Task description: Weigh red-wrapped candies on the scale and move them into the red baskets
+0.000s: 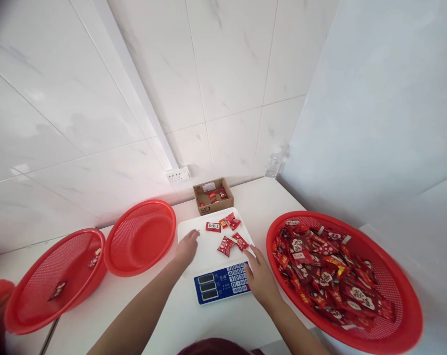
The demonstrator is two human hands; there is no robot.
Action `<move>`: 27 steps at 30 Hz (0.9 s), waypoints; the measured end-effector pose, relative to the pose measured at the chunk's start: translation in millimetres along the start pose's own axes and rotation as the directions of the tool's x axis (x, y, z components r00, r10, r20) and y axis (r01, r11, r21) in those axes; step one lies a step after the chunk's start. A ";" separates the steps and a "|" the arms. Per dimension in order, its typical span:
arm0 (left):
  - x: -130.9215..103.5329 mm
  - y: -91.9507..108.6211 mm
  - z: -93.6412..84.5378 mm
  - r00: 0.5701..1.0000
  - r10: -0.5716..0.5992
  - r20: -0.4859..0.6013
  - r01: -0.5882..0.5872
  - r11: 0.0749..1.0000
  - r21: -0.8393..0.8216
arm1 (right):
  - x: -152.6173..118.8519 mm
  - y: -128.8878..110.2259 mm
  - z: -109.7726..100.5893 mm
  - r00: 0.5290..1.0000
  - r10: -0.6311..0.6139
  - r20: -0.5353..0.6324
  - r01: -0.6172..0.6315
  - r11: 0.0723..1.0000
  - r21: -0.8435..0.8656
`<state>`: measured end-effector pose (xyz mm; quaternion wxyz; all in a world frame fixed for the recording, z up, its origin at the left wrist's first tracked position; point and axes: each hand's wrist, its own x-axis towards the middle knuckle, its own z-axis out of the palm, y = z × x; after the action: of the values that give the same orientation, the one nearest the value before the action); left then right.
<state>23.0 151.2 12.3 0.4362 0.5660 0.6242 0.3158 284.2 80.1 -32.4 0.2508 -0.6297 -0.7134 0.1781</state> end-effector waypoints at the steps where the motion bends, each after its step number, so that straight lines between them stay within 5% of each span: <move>1: -1.5 -1.5 -14.3 0.999 -0.006 -0.053 0.005 1.000 -0.012 | 3.1 -0.7 0.5 1.000 0.000 0.010 0.000 1.000 -0.007; 4: -6.7 -6.2 -54.8 0.980 -0.027 -0.196 0.019 0.999 -0.046 | 17.3 -8.0 3.8 0.999 -0.024 0.048 0.025 0.999 -0.020; 7: -11.2 -8.1 -68.6 0.967 -0.053 -0.250 0.031 0.995 -0.092 | 36.1 -21.1 8.4 0.993 -0.058 0.103 0.064 0.996 -0.054; 9: -13.9 -6.6 -56.0 0.973 -0.071 -0.218 0.042 0.990 -0.135 | 47.6 -30.2 11.9 0.987 -0.072 0.142 0.086 0.991 -0.098; 15: -24.2 5.9 28.7 0.987 -0.159 0.031 0.162 0.953 -0.256 | 61.5 -50.8 21.8 0.969 -0.070 0.238 0.119 0.972 -0.202; 18: -26.3 10.2 54.2 0.970 -0.219 0.104 0.240 0.926 -0.292 | 61.6 -57.2 23.4 0.968 -0.063 0.244 0.109 0.978 -0.181; 22: -22.7 13.9 60.4 0.941 -0.295 0.168 0.336 0.878 -0.341 | 63.2 -60.7 25.0 0.981 -0.031 0.191 0.042 0.998 -0.051; 27: -20.6 20.1 50.7 0.938 -0.294 0.185 0.346 0.838 -0.422 | 62.7 -68.5 25.8 0.990 -0.021 0.138 -0.031 0.928 0.370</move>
<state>77.0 129.2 12.8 0.6359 0.3547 0.5945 0.3412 208.7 133.8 -5.8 0.3146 -0.5587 -0.6809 0.3539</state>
